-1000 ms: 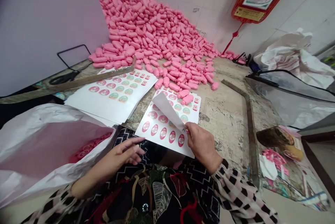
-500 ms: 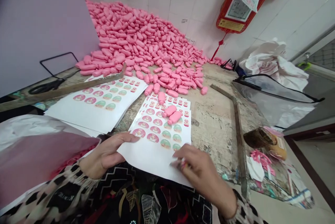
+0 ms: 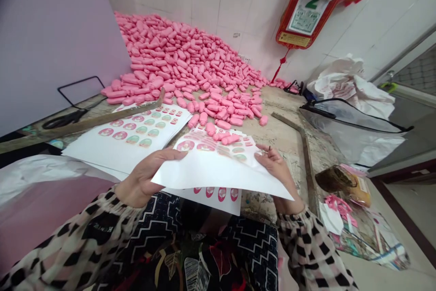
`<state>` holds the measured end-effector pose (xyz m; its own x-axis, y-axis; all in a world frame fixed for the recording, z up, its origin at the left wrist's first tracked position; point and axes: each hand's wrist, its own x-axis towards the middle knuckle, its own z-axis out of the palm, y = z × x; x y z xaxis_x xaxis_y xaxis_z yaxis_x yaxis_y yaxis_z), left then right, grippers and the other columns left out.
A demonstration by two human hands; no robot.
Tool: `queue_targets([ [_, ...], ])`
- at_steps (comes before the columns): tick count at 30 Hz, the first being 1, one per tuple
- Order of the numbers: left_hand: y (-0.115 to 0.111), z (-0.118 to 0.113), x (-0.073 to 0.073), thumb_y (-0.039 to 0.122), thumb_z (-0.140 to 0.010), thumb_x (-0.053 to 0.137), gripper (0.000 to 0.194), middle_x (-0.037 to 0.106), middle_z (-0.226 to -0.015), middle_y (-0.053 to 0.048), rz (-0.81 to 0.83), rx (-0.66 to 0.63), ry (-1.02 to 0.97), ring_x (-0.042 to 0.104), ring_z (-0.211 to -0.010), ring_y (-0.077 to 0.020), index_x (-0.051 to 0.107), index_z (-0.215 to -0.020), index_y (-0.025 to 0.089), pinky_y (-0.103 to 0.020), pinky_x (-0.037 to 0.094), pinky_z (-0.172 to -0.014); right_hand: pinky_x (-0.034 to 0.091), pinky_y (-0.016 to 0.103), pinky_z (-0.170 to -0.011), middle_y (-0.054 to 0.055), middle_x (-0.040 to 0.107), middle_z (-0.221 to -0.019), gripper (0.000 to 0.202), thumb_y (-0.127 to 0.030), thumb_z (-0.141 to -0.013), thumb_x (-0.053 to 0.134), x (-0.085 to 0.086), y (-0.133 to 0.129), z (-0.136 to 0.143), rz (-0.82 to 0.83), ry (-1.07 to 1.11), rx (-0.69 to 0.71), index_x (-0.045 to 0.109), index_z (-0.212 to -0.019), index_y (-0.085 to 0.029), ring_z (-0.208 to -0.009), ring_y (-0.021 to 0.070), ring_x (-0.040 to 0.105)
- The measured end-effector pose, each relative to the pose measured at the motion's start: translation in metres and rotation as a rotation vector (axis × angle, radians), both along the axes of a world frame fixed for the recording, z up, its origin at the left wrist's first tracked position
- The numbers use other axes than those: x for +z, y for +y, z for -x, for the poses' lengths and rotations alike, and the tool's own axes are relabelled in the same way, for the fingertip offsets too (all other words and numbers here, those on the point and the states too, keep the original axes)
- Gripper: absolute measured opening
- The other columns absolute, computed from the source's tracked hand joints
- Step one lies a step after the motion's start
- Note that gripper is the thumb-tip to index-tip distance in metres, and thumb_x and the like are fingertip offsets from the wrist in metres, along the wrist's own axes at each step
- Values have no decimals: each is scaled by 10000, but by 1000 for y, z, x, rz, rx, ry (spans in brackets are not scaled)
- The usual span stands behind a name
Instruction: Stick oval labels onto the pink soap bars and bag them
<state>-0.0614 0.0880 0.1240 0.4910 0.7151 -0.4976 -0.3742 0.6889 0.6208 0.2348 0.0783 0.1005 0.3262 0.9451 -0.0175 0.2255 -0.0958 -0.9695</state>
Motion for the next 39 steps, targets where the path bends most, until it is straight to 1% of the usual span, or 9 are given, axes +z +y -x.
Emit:
queue_targets([
  [4,-10,7,3,114,-763,557,507,709,-812,-135,-53,-1,-48,667,-614,-232,463,-1253,27,-325,534,-585,412,258,-405,4,621,-633,421,-410,-572,723,31,-19,-2,105,-7,18,655,-938,-212,-453,135,528],
  [10,-49,14,-37,49,-709,573,679,696,-897,-137,77,-94,-176,675,-762,-274,348,-1345,121,-375,535,-683,434,285,-444,32,655,-684,356,-403,-591,726,27,-87,4,267,111,-68,655,-894,-230,-524,184,584],
  [15,-62,34,-36,51,-722,573,741,686,-953,-125,32,-66,-209,668,-830,-316,276,-1384,204,-427,535,-708,464,287,-512,67,679,-859,392,-423,-539,762,36,-98,15,182,0,-138,676,-884,-260,-708,225,605],
  [18,-58,60,-28,34,-737,556,706,681,-983,-125,-31,21,-216,661,-864,-315,306,-1375,202,-434,529,-745,455,261,-543,42,664,-847,326,-394,-568,755,31,-75,37,95,40,-42,671,-843,-242,-726,196,583],
  [21,-51,93,-30,49,-765,552,649,682,-999,-117,-37,169,-159,657,-891,-297,338,-1363,184,-418,531,-778,373,215,-483,-2,614,-727,272,-358,-619,726,12,-36,73,75,131,97,652,-831,-205,-585,116,504],
  [25,-49,135,-48,217,-857,506,533,663,-1069,-121,-36,445,-204,628,-982,-276,333,-1358,155,-427,519,-840,292,201,-455,-28,567,-671,253,-322,-628,681,-25,19,130,37,228,218,639,-828,-174,-497,67,405],
  [28,-54,157,-63,360,-865,494,576,595,-1182,-167,-45,489,-288,554,-1095,-331,306,-1363,142,-493,462,-913,292,210,-452,-22,560,-670,245,-316,-633,620,-48,55,171,-15,192,269,619,-821,-158,-481,68,390],
  [35,-58,169,-71,223,-847,536,608,437,-1343,-221,10,537,-169,463,-1183,-349,245,-1372,122,-448,444,-962,373,234,-528,-4,591,-692,223,-286,-645,517,-72,123,244,-58,2,306,605,-806,-159,-574,115,484],
  [39,-58,168,-72,224,-855,523,565,438,-1339,-228,15,545,-129,460,-1189,-345,282,-1354,116,-451,435,-976,403,256,-606,-1,622,-748,243,-275,-687,519,-74,130,257,-52,-171,368,629,-884,-183,-644,133,522],
])
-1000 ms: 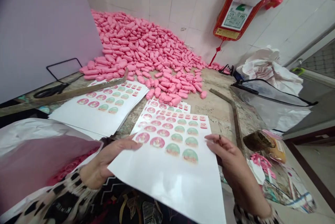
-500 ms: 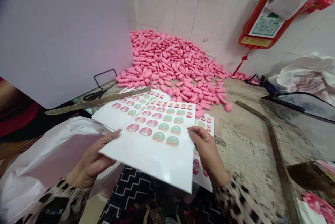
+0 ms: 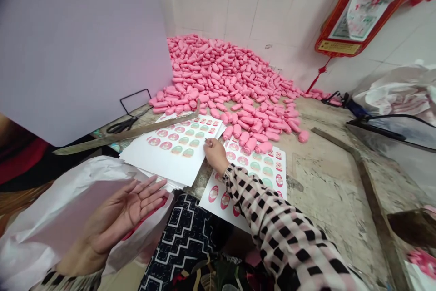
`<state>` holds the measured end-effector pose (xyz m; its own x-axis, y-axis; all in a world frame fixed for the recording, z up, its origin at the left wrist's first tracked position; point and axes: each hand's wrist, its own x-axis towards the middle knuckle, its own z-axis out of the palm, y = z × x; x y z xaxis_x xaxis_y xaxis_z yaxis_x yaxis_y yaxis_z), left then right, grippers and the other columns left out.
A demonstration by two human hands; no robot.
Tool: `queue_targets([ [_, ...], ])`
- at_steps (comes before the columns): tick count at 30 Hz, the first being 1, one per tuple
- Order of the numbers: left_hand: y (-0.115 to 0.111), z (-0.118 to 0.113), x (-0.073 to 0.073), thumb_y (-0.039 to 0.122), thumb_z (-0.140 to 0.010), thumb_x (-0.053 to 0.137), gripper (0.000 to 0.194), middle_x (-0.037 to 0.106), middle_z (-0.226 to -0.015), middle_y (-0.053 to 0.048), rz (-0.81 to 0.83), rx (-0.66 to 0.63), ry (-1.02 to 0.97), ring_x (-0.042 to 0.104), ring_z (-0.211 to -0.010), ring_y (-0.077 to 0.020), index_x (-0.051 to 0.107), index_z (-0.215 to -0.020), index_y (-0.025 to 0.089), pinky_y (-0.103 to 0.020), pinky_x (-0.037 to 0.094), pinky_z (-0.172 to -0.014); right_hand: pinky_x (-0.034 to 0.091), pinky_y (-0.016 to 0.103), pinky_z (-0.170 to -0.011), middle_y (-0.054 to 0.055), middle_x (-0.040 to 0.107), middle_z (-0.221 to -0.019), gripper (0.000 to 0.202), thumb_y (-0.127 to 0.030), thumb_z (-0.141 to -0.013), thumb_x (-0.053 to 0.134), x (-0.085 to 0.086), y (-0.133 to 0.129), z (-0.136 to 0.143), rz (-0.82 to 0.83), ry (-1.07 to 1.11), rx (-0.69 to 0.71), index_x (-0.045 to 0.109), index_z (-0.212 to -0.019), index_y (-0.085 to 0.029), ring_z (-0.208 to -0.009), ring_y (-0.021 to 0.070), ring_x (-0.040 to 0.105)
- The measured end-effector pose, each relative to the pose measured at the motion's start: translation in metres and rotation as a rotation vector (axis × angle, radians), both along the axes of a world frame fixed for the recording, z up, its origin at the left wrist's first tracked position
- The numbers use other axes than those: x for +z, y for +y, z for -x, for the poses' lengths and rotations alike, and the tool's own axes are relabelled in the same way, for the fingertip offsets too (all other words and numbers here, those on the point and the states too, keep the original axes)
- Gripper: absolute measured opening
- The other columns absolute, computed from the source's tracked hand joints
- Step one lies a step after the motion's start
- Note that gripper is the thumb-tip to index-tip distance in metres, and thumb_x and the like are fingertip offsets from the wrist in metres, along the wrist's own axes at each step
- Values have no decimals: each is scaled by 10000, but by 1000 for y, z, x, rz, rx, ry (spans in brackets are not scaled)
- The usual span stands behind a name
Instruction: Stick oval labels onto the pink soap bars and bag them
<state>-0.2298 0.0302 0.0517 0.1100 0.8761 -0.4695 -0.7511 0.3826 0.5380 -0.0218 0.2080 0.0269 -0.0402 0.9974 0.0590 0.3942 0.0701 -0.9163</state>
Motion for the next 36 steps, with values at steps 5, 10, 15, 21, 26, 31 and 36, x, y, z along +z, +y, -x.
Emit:
queue_targets([
  [5,-9,2,-11,178,-840,537,529,474,-1304,-234,-4,-32,22,462,-1192,-335,337,-1328,130,-442,429,-980,401,289,-758,20,634,-932,276,-294,-754,533,10,-34,-47,-101,-325,98,620,-1010,-234,-831,169,561],
  [10,-18,-3,-22,128,-832,532,475,512,-1272,-217,-19,-95,46,551,-1111,-293,394,-1286,151,-407,476,-918,413,308,-699,81,536,-1119,353,-317,-839,446,25,-41,-117,-147,-959,-28,517,-1180,-257,-882,215,573],
  [15,-17,-36,-17,150,-836,541,470,596,-1147,-212,20,-176,78,654,-894,-223,387,-1278,130,-359,518,-827,422,332,-674,107,524,-1074,394,-452,-875,379,24,-17,-132,-59,-1194,-65,472,-1186,-230,-871,250,588],
  [21,-20,-72,-8,234,-854,530,504,624,-1077,-193,62,-307,118,653,-853,-226,338,-1311,136,-367,511,-797,421,355,-697,124,526,-1095,395,-424,-893,354,7,-4,-123,-71,-1179,-119,419,-1214,-201,-894,262,584],
  [26,-23,-84,-8,249,-852,532,509,617,-1078,-190,83,-373,170,645,-868,-238,334,-1306,132,-396,487,-825,399,350,-727,120,538,-1099,344,-340,-893,370,7,-7,-136,-96,-1151,-53,463,-1200,-215,-910,254,570],
  [31,-19,-95,-5,243,-847,534,472,623,-1057,-169,57,-417,193,639,-876,-243,368,-1278,147,-412,471,-838,387,298,-706,77,555,-1093,285,-307,-844,474,16,-18,-147,-120,-1089,11,551,-1111,-247,-892,210,562],
  [36,-9,-103,3,273,-813,577,444,636,-1030,-136,-24,-403,301,637,-849,-244,443,-1224,171,-426,468,-825,391,271,-686,19,581,-870,209,-363,-781,554,32,-54,-160,-177,-489,-8,587,-922,-212,-774,152,529],
])
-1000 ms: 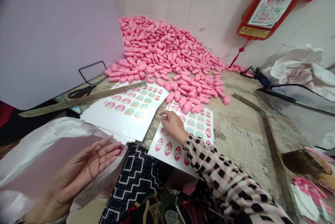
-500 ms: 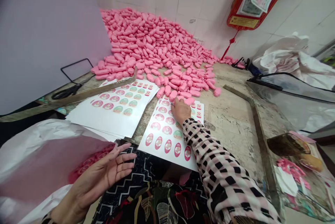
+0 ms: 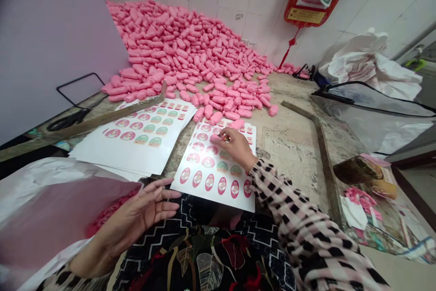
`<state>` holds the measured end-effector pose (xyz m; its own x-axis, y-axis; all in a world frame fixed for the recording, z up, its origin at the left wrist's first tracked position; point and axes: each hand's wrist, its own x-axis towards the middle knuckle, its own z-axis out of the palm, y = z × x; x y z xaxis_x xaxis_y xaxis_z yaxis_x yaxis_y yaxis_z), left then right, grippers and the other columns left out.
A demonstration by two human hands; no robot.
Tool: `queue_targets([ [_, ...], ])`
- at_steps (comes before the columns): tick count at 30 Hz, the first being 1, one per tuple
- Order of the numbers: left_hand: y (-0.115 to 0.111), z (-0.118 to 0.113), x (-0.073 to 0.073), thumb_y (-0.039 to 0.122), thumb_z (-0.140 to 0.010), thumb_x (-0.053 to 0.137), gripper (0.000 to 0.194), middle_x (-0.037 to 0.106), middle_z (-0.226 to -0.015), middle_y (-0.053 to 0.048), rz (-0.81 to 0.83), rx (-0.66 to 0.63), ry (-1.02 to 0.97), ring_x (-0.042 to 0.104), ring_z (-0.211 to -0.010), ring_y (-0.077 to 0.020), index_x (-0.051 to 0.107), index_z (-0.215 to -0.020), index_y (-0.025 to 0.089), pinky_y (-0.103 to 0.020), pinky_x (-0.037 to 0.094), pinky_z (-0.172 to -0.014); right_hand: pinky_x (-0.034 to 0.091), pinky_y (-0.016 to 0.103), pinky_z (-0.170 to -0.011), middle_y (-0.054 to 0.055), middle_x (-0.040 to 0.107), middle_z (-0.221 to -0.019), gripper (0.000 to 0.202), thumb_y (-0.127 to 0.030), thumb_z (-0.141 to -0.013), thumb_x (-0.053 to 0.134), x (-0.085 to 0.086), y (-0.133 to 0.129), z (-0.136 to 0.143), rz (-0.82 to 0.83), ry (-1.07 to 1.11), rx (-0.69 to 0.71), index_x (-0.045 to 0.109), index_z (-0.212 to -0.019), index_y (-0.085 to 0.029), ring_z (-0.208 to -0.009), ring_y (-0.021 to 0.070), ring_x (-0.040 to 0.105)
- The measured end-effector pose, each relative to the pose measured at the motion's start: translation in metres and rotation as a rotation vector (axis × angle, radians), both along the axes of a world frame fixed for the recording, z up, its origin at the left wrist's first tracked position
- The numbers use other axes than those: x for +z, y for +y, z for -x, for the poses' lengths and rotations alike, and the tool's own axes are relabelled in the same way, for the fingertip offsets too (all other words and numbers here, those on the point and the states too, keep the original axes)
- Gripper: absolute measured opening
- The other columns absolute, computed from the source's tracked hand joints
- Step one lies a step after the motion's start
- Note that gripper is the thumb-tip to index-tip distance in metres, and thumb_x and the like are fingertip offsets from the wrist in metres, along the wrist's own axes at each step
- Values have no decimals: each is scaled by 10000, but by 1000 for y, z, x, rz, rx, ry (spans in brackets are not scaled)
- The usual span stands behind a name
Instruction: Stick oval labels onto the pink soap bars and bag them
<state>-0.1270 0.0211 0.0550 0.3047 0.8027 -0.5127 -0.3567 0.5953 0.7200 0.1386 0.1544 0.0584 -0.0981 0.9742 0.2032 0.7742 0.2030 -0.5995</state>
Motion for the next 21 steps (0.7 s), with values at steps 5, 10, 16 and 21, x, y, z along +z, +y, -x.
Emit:
queue_targets([
  [5,16,-21,11,178,-685,700,524,616,-1131,-81,-358,66,267,550,-1064,-224,554,-1186,225,-323,371,-958,375,236,-600,-27,535,-709,173,-346,-738,617,31,-69,-7,378,555,170,546,-767,-191,-624,99,467],
  [10,13,-67,11,193,-664,701,572,615,-1119,-85,-361,-541,118,606,-926,-225,533,-1208,237,-347,454,-820,390,228,-580,-29,544,-722,186,-356,-741,633,37,-128,6,669,749,242,556,-817,-205,-613,96,482],
  [16,0,-94,-6,314,-752,620,430,646,-886,-66,-133,-604,44,575,-580,-117,461,-1136,204,-253,435,-555,434,284,-725,20,591,-875,305,-449,-850,464,-4,-142,-41,372,454,-73,581,-1036,-237,-796,155,554],
  [21,11,-101,-11,311,-720,636,297,591,-748,5,-347,-572,241,544,-635,-123,484,-951,204,-261,412,-610,404,292,-745,25,621,-916,250,-390,-860,438,-24,-127,-87,142,-125,-343,636,-899,-243,-847,176,564],
])
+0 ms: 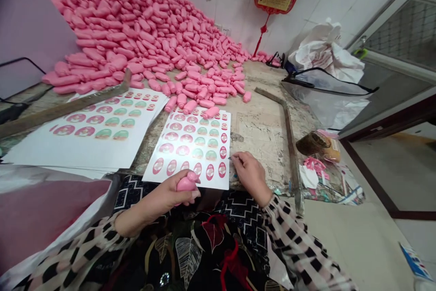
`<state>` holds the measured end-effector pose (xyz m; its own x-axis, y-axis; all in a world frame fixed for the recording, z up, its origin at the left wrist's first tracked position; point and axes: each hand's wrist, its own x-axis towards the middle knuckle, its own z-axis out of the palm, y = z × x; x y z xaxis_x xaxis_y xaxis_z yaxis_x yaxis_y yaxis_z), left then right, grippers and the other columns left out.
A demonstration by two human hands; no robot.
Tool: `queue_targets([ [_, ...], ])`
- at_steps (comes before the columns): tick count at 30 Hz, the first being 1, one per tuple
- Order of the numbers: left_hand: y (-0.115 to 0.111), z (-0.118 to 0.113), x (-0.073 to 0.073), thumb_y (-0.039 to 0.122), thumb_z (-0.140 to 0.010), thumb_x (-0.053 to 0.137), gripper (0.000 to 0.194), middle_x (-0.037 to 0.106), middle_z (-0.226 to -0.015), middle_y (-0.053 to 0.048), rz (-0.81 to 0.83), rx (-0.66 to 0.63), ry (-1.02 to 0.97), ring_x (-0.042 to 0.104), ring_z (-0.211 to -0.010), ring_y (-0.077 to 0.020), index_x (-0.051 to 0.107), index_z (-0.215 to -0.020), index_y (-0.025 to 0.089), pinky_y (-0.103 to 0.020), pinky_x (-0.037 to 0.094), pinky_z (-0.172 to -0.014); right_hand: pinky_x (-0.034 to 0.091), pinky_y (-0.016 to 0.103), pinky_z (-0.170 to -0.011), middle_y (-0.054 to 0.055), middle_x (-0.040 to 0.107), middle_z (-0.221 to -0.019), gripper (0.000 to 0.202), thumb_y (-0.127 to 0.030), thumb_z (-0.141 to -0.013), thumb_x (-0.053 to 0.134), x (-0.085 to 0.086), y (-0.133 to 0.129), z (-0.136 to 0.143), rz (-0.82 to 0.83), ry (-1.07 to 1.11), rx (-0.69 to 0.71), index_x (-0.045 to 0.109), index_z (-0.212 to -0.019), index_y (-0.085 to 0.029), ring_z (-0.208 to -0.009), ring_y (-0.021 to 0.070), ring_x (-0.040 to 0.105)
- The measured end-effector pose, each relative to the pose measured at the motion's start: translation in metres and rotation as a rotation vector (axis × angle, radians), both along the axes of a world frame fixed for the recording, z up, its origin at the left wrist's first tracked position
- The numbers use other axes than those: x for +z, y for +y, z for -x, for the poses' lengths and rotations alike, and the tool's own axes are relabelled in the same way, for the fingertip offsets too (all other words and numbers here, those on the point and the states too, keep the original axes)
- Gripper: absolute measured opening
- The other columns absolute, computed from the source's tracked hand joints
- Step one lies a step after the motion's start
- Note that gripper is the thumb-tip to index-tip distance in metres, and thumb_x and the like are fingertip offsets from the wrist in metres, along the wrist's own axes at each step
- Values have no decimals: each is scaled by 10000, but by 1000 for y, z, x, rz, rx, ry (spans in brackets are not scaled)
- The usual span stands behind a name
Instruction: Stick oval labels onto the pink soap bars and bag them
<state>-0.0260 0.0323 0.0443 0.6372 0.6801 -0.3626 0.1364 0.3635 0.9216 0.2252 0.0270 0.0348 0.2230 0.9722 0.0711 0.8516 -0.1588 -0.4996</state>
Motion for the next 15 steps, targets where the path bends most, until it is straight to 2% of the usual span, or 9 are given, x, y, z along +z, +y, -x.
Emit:
queue_targets([
  [3,15,-15,4,355,-740,596,186,558,-732,22,-470,-9,238,512,-676,-133,497,-780,202,-267,392,-626,383,268,-692,10,623,-917,229,-362,-867,427,0,15,0,-12,-144,-28,624,-906,-251,-835,161,565],
  [6,30,-33,8,332,-788,516,126,575,-784,-2,-867,-132,471,526,-728,-161,526,-777,206,-283,387,-643,364,263,-669,2,620,-904,224,-358,-873,423,0,28,5,5,-222,-19,620,-877,-251,-840,158,561],
  [9,44,-48,8,269,-763,530,91,595,-894,-34,-991,-235,536,558,-800,-192,568,-815,204,-304,396,-693,358,265,-671,0,619,-899,227,-367,-877,422,-2,33,4,10,-262,6,617,-861,-252,-843,159,559],
  [15,73,-70,-2,275,-789,512,288,552,-1144,-103,-1031,-268,628,552,-991,-258,578,-1060,204,-356,399,-812,354,269,-669,6,614,-925,235,-360,-891,402,2,47,0,-20,-286,-28,612,-904,-255,-851,160,556],
])
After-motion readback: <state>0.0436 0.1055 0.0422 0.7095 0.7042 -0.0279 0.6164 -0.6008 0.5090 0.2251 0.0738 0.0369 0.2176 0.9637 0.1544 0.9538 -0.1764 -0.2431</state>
